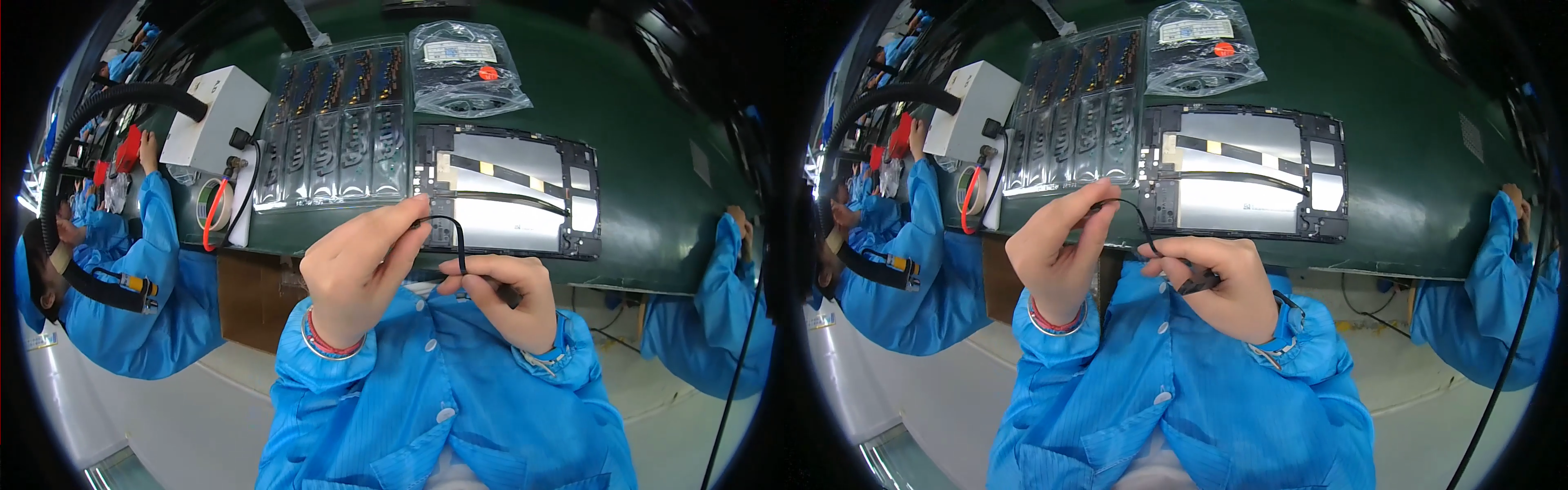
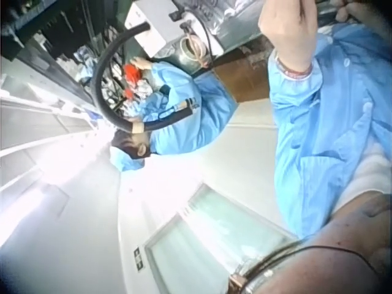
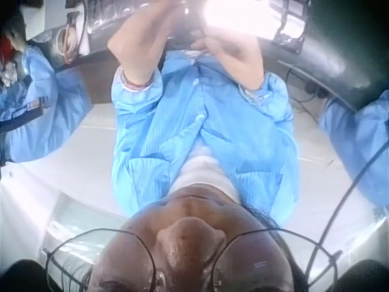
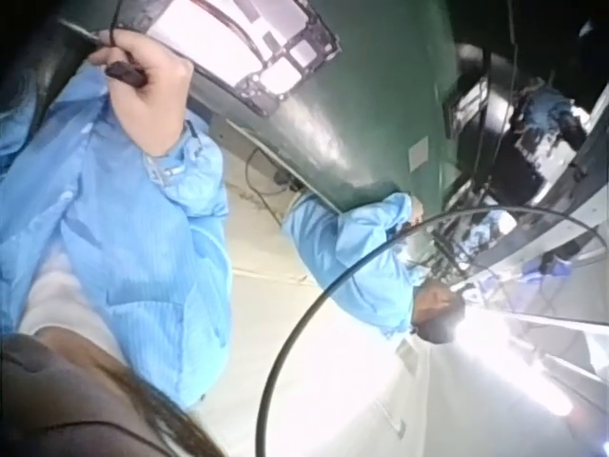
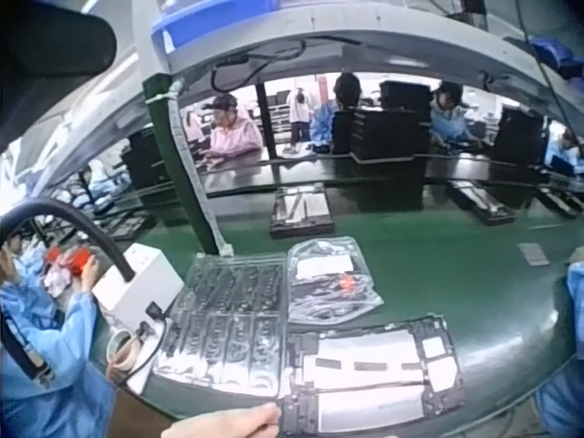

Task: Assembling and inspecting internal components of a tablet device on a production line.

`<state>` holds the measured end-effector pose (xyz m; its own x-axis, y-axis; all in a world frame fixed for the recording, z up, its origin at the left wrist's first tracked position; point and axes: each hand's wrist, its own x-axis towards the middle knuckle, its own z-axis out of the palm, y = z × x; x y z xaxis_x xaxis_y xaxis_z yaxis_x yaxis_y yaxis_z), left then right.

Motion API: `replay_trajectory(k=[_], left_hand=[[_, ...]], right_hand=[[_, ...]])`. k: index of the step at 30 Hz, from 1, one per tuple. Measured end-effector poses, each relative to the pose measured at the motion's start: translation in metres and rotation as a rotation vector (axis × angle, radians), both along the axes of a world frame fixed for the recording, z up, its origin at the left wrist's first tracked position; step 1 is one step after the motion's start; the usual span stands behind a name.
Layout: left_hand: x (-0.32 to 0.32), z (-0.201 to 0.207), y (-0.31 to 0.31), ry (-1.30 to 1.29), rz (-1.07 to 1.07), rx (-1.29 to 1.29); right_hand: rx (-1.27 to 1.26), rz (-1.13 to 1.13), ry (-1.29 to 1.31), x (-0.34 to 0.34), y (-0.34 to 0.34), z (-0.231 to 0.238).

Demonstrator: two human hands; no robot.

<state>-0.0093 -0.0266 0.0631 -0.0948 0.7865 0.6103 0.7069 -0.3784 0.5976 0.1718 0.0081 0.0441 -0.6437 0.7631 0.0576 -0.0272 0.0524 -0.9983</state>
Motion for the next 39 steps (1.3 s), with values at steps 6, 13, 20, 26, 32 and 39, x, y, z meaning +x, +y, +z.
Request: replay_trajectory(k=[6, 13, 20, 26, 32, 39], left_hand=[[0.007, 0.01, 0.003, 0.033, -0.085, 0.025], [0.013, 0.012, 0.004, -0.002, -0.195, -0.024], [0.033, -0.005, 0.005, -0.15, -0.031, 0.203], [0.037, -0.013, 0.0, -0.095, 0.094, 0.269], [0.031, -0.01, 0.002, -0.091, 0.09, 0.208], [-0.023, -0.026, 0.038, 0.347, 0.329, 0.047]], right_hand=[[0.15, -0.19, 0.04, -0.005, 0.009, 0.018], [0.456, -0.264, 0.178, -0.014, 0.018, 0.01], [0.61, -0.443, 0.207, -0.017, 0.003, 0.007], [0.687, -0.478, 0.223, -0.022, 0.004, -0.004], [0.766, -0.446, 0.208, -0.023, 0.005, -0.013], [0.433, -0.532, 0.22, 0.013, 0.015, -0.015]])
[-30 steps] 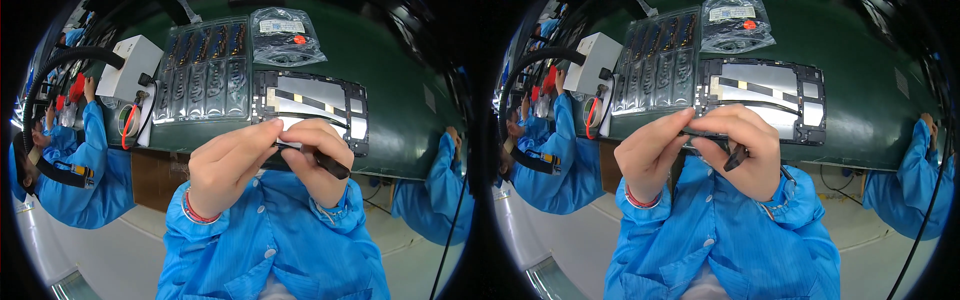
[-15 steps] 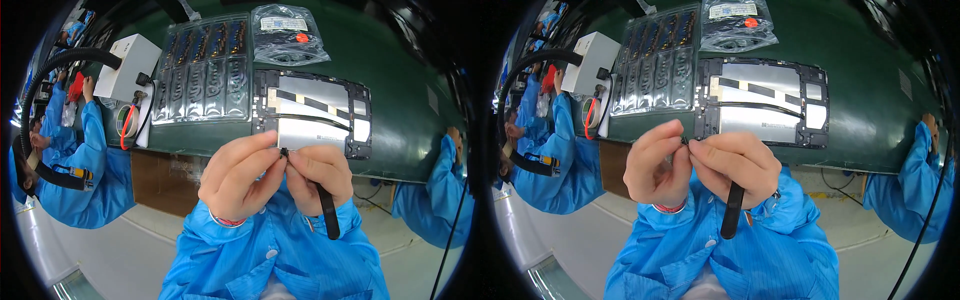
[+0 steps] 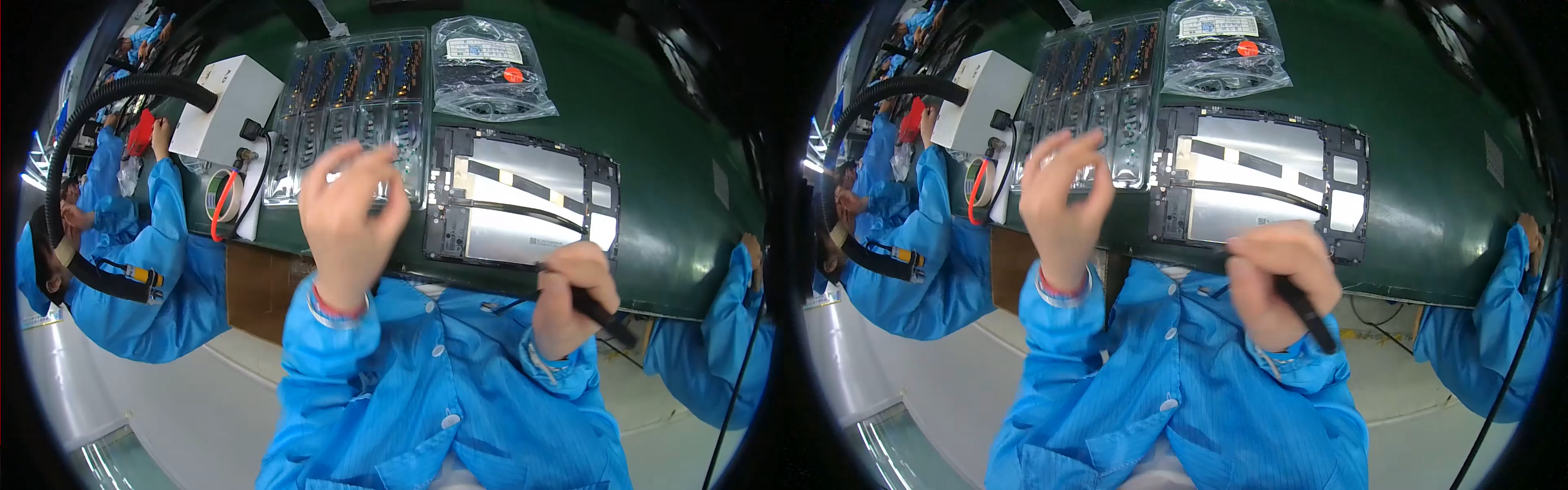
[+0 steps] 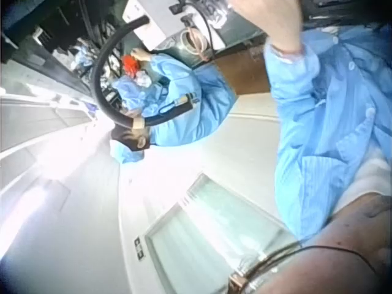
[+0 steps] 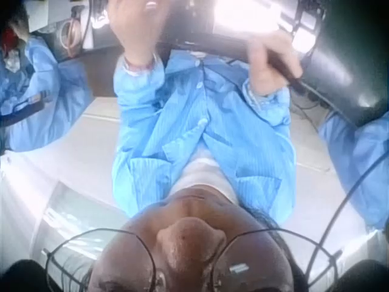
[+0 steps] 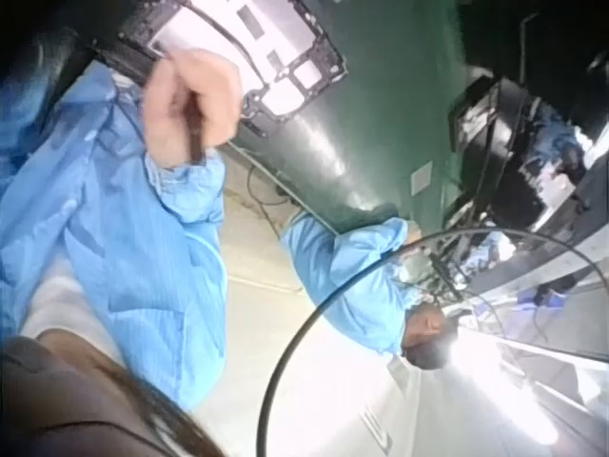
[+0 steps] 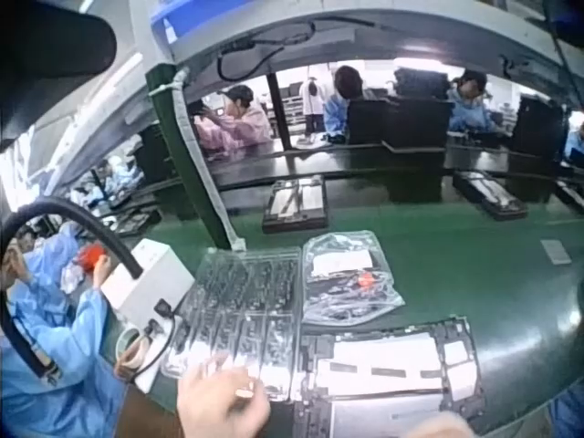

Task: Assembling and inspecting internal components of a tablet device on a production line.

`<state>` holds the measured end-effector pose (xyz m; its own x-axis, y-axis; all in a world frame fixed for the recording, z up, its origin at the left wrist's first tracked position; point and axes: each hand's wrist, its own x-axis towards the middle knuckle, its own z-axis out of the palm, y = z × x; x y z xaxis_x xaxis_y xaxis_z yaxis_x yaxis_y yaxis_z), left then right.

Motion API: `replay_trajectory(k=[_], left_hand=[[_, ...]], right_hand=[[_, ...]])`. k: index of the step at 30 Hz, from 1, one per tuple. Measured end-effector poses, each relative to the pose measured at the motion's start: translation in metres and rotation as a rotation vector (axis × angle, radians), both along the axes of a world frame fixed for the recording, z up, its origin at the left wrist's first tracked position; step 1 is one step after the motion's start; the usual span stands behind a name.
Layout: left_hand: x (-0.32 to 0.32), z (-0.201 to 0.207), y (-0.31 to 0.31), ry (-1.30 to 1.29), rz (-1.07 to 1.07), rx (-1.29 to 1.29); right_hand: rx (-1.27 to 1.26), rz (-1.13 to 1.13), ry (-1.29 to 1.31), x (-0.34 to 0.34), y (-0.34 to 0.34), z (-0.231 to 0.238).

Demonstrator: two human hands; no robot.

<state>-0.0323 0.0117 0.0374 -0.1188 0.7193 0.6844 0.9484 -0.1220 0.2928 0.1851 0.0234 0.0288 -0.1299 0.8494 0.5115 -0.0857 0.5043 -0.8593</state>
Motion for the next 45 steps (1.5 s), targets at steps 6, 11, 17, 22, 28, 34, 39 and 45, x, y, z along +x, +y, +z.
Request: replay_trajectory(k=[6, 11, 17, 22, 28, 34, 39, 45], left_hand=[[-0.028, -0.017, 0.065, 0.314, 0.053, -0.067], [-0.035, -0.025, 0.077, 0.545, -0.081, -0.18], [-0.041, -0.011, 0.06, 0.735, -0.186, -0.236], [-0.028, 0.028, 0.075, 0.214, -0.258, -0.203], [0.04, -0.01, 0.121, -0.186, -0.611, -0.423], [0.054, -0.049, 0.118, -0.392, -0.653, -0.321], [0.053, -0.049, 0.113, -0.373, -0.63, -0.317], [0.053, -0.045, 0.113, -0.313, -0.661, -0.311]], right_hand=[[0.029, -0.129, 0.125, 0.024, 0.019, 0.003], [0.025, -0.16, 0.145, 0.036, 0.027, 0.005], [0.102, -0.389, 0.054, 0.08, 0.054, 0.015], [0.114, -0.334, -0.569, 0.08, 0.101, 0.051], [0.506, -0.107, -0.969, 0.019, 0.143, 0.003], [0.687, -0.081, -1.114, 0.015, 0.137, -0.018], [0.764, -0.099, -1.22, 0.014, 0.134, -0.017], [0.718, -0.096, -1.263, 0.01, 0.129, -0.013]])
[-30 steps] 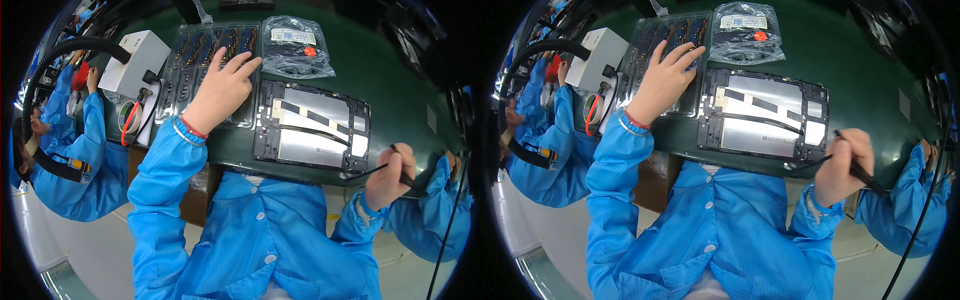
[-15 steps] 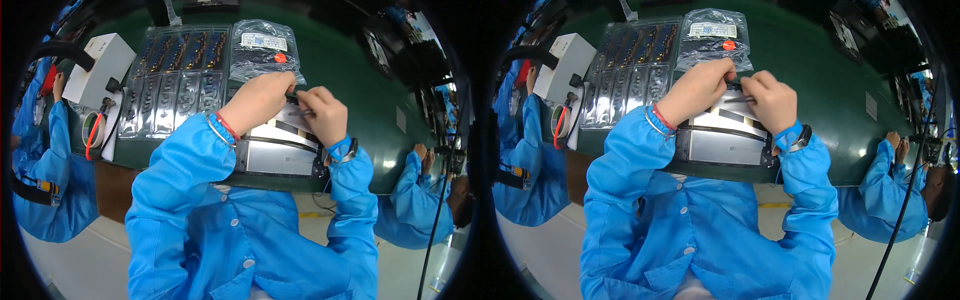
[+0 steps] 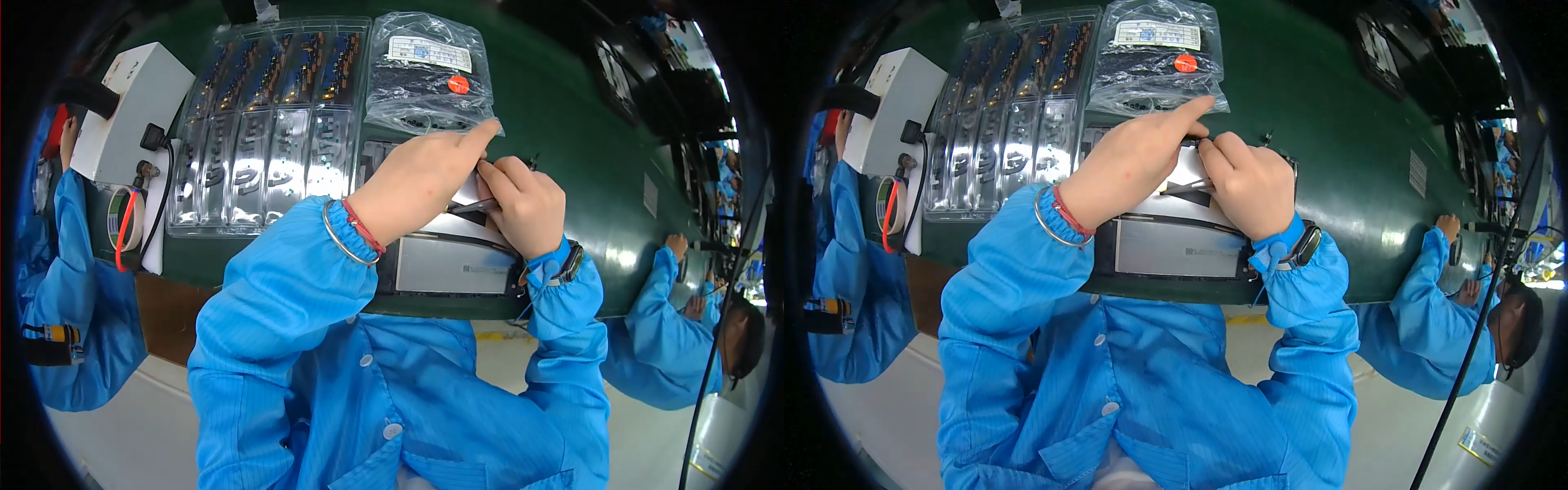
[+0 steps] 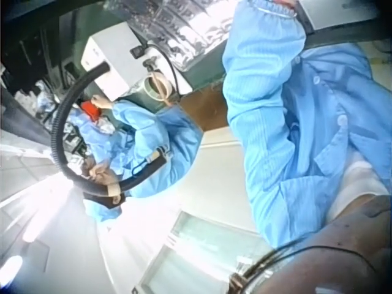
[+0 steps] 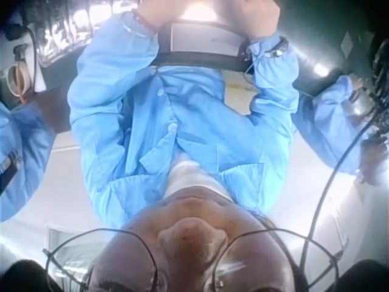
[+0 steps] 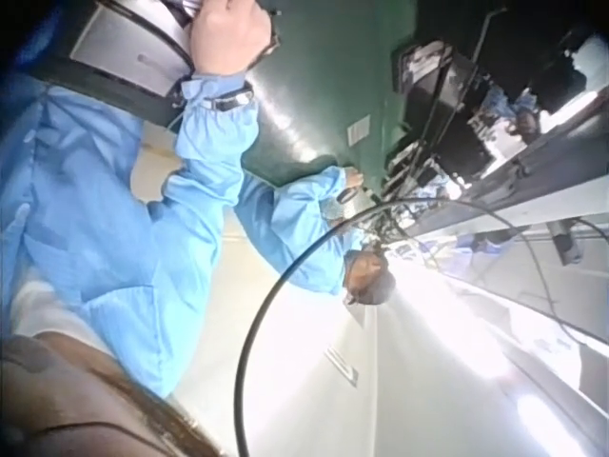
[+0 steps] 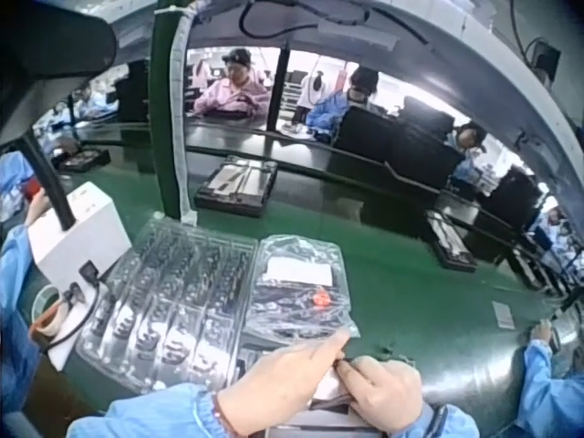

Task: Assembling and inspecting internal components of a tablet device on a production line.

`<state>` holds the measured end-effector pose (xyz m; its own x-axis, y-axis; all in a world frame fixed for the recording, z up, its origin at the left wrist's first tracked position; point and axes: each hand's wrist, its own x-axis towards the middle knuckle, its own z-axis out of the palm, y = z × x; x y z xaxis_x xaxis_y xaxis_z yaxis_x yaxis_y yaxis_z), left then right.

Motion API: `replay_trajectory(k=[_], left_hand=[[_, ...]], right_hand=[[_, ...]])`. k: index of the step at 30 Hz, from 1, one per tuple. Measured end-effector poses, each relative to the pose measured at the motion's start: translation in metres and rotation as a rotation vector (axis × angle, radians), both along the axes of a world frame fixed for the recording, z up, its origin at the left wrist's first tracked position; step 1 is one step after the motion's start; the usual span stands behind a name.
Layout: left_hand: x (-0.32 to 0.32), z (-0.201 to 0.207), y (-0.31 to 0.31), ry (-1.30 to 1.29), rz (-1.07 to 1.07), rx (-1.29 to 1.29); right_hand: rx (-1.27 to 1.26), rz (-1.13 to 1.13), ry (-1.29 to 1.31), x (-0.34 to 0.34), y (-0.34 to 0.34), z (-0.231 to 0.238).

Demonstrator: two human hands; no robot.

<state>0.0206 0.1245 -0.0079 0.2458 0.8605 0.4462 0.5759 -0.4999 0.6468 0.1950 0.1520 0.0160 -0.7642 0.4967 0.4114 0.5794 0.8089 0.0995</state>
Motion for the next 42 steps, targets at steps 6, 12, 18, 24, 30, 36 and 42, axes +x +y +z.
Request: replay_trajectory(k=[6, 12, 18, 24, 30, 36, 42], left_hand=[[0.001, 0.012, -0.006, 0.305, -0.027, 0.121], [0.007, 0.018, -0.008, 0.469, -0.026, 0.294], [0.006, 0.004, -0.006, 0.405, -0.069, 0.287], [0.004, 0.004, -0.013, 0.494, -0.017, 0.277], [0.005, 0.011, -0.011, 0.664, -0.038, 0.334], [0.017, 0.028, -0.004, 0.833, -0.186, 0.405], [0.032, 0.032, 0.008, 0.942, -0.362, 0.479]], right_hand=[[-0.411, -0.135, 0.585, 0.051, 0.029, 0.016], [-0.838, -0.453, 0.306, 0.069, 0.087, 0.01], [-1.155, -0.262, 0.351, 0.07, 0.085, 0.009], [-1.04, -0.35, 0.754, 0.079, 0.02, 0.022], [-0.832, -0.423, 0.681, 0.087, 0.014, -0.003], [-0.675, -0.507, 0.615, 0.082, 0.007, -0.005], [-0.542, -0.538, 0.522, 0.08, 0.003, 0.002]])
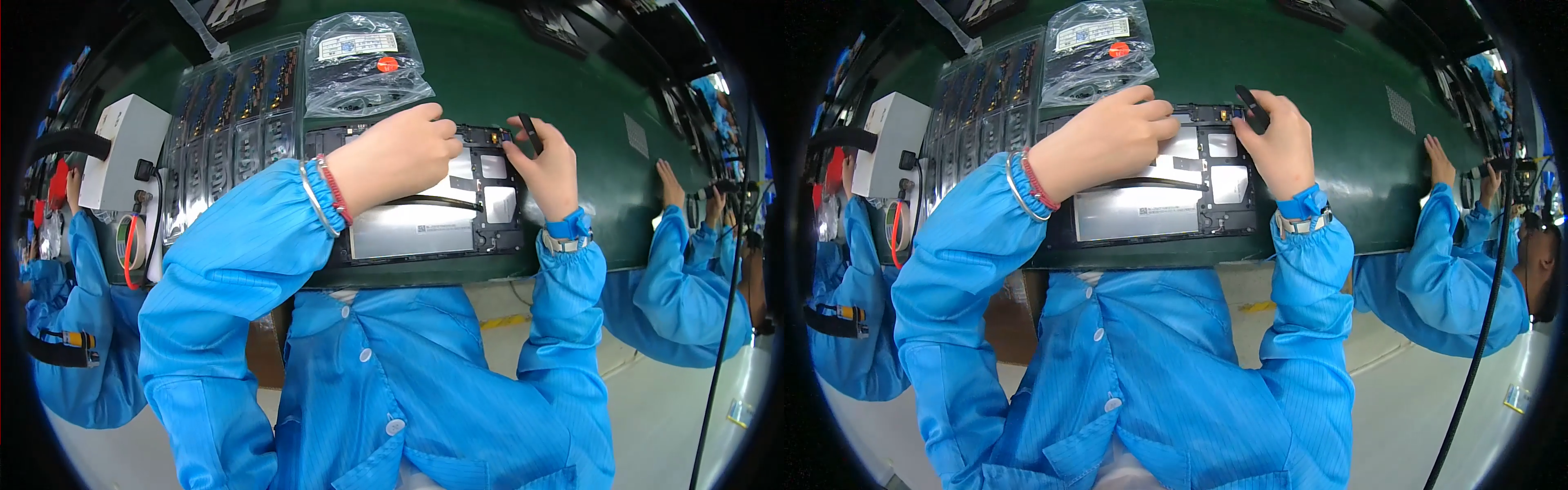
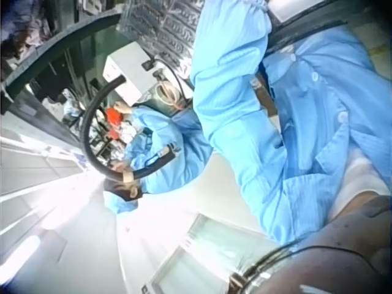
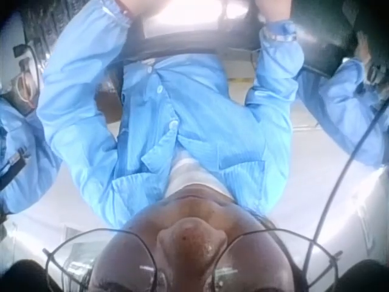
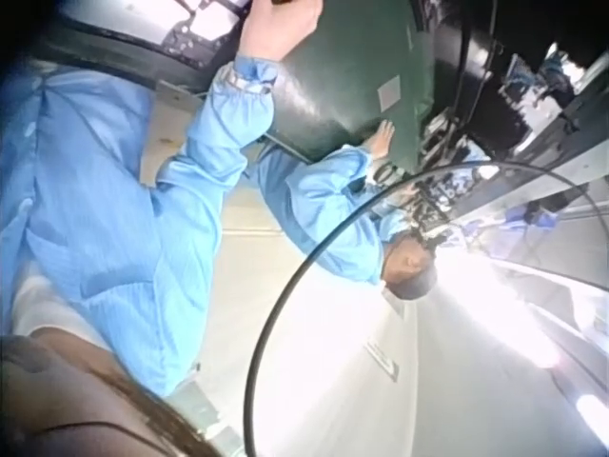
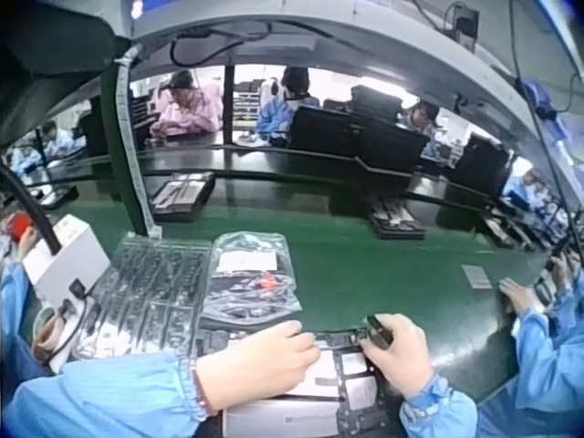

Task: Assembling and inspecting internal components of a tablet device on a production line.

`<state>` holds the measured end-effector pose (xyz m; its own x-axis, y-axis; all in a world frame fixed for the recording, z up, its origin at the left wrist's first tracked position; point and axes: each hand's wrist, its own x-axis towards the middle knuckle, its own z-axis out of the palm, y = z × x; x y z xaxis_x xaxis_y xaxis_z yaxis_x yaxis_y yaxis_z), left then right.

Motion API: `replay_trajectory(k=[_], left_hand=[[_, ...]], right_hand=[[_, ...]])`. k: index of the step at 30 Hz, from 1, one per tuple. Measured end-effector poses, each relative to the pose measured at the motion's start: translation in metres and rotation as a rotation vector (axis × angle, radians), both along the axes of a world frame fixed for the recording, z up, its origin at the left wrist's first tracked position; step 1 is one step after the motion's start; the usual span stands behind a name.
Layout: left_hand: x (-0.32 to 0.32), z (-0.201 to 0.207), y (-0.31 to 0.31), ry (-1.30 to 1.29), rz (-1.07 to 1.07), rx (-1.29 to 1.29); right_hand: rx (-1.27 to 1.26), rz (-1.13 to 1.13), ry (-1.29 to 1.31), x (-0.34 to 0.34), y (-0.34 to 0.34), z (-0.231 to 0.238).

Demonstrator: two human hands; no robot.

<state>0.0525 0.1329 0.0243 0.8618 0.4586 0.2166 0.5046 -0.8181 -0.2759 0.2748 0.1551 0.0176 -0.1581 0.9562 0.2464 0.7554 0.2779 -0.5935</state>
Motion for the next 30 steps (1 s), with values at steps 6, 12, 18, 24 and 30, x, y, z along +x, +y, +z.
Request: replay_trajectory(k=[6, 12, 18, 24, 30], left_hand=[[0.029, -0.005, -0.008, 0.143, 0.046, 0.107], [0.037, 0.012, -0.077, -0.138, 0.376, 0.043], [0.011, -0.002, -0.157, -1.459, 0.189, -1.58], [0.003, -0.031, -0.176, -2.328, 0.229, -2.346], [0.01, -0.038, -0.188, -2.045, 0.403, -2.064]], right_hand=[[0.196, 0.049, 0.053, -0.003, 0.001, 0.022], [0.132, 0.422, -0.024, -0.037, 0.006, 0.038], [0.204, 0.583, -0.402, -0.058, 0.007, 0.004], [0.277, 0.586, -0.439, -0.062, -0.003, 0.007], [0.158, 0.656, -0.447, -0.053, -0.01, 0.008]])
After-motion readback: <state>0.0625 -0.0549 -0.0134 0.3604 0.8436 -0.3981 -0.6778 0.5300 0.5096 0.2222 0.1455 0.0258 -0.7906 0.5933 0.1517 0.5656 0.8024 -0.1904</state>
